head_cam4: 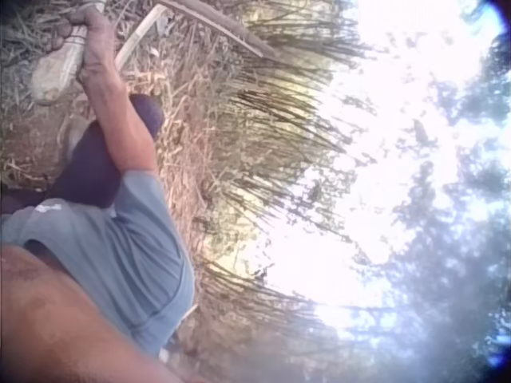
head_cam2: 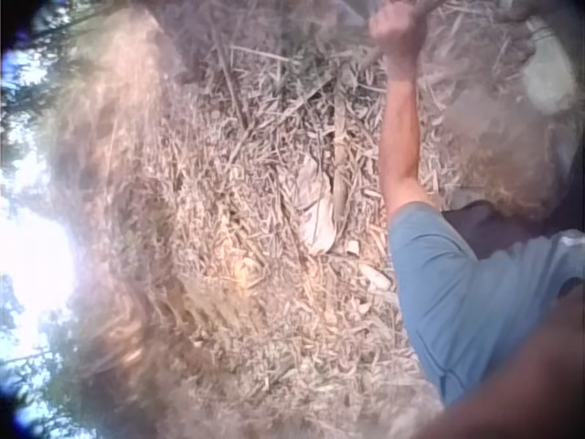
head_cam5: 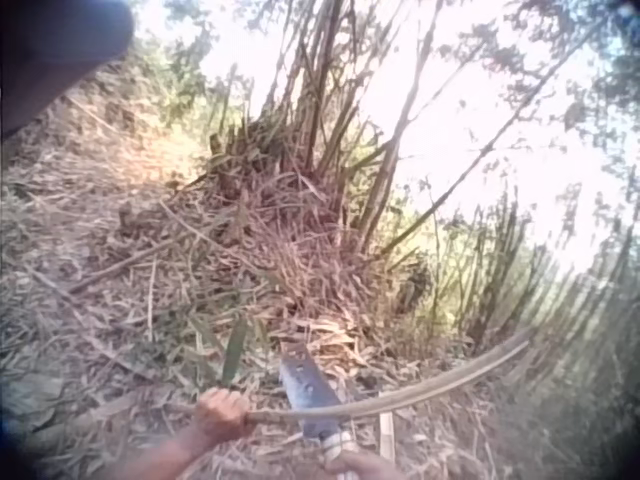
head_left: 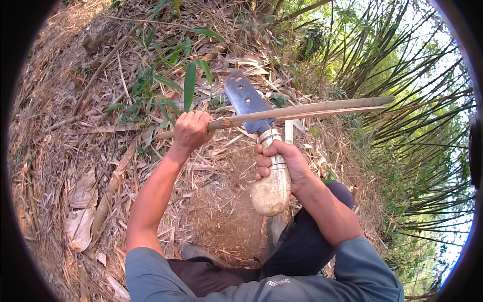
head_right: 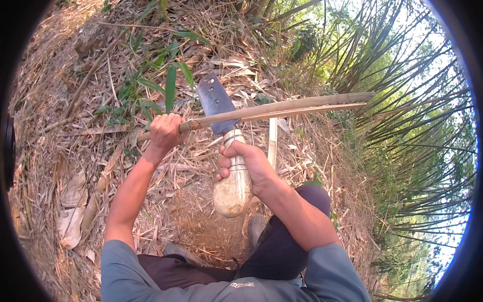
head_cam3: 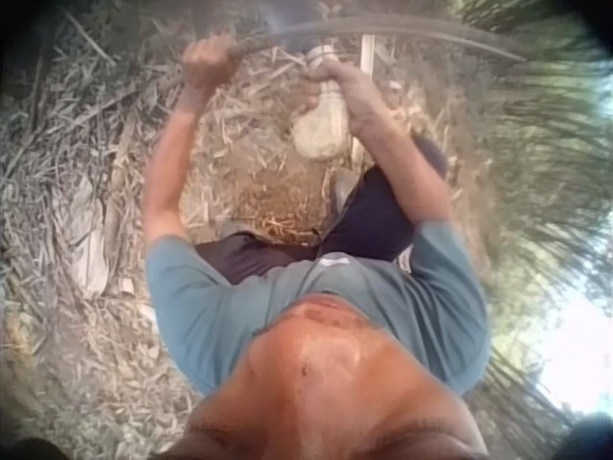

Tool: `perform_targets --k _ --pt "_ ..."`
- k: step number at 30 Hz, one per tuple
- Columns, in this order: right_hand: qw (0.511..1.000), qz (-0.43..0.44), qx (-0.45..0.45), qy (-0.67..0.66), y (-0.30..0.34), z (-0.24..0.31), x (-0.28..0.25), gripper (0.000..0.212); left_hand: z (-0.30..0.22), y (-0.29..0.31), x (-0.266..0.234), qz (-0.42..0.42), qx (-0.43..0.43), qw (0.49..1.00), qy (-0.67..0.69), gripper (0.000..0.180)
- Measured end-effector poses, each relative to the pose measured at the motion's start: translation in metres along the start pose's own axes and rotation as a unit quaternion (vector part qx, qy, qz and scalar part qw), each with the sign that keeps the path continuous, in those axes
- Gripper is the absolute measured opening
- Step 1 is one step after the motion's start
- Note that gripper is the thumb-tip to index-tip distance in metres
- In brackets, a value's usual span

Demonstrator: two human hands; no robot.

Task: The person sits on the ground in a bamboo grove and uses a large knife to split a long bamboo stalk into thin strips. They repeatedly hold the stalk and use the knife to shave and separate sections of the bamboo, creating a pile of processed strips.

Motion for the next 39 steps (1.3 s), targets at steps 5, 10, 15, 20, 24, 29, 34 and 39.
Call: perform_targets --k 5,10,15,20,24,29,34,39 --pt "0.997 -0.026 -0.018 0.077 0.002 -0.007 0.003 0.014 0.007 -0.001 -0.001 -0.054 0.019 0.997 0.046 0.021" --pt "0.999 0.004 0.028 0.023 0.013 -0.016 0.013 0.014 0.024 -0.008 -0.006 -0.042 0.050 0.997 0.049 0.018" --pt "1.000 -0.006 0.011 0.002 0.017 -0.020 0.025 0.016 0.027 -0.016 -0.013 -0.048 0.059 0.994 0.076 0.018" --pt "0.994 -0.024 -0.086 0.070 0.017 -0.019 0.021 0.016 0.004 0.012 0.003 -0.012 -0.057 0.995 0.084 0.020" --pt "0.961 -0.099 -0.213 0.147 -0.007 -0.006 -0.011 0.017 -0.063 0.022 0.024 0.083 -0.243 0.952 0.166 0.017" --pt "0.995 -0.029 -0.090 0.017 0.006 -0.004 0.009 0.019 0.012 -0.010 -0.003 0.018 -0.020 1.000 0.009 0.020" --pt "1.000 -0.012 0.012 0.013 0.024 -0.022 0.022 0.023 0.032 -0.005 -0.029 -0.012 0.064 0.997 0.027 0.020" --pt "0.973 -0.075 -0.165 0.146 0.012 0.003 0.003 0.019 -0.037 0.014 -0.001 0.044 -0.117 0.989 0.082 0.018"
Point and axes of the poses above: each hand's wrist, its own y-axis away from the middle knuckle, its own x-axis out of the palm, z = x × y, the point moved 7 cm from there along -y, towards the middle knuckle, and after that the axes turned 1 degree about -x, right-handed, at the moved point
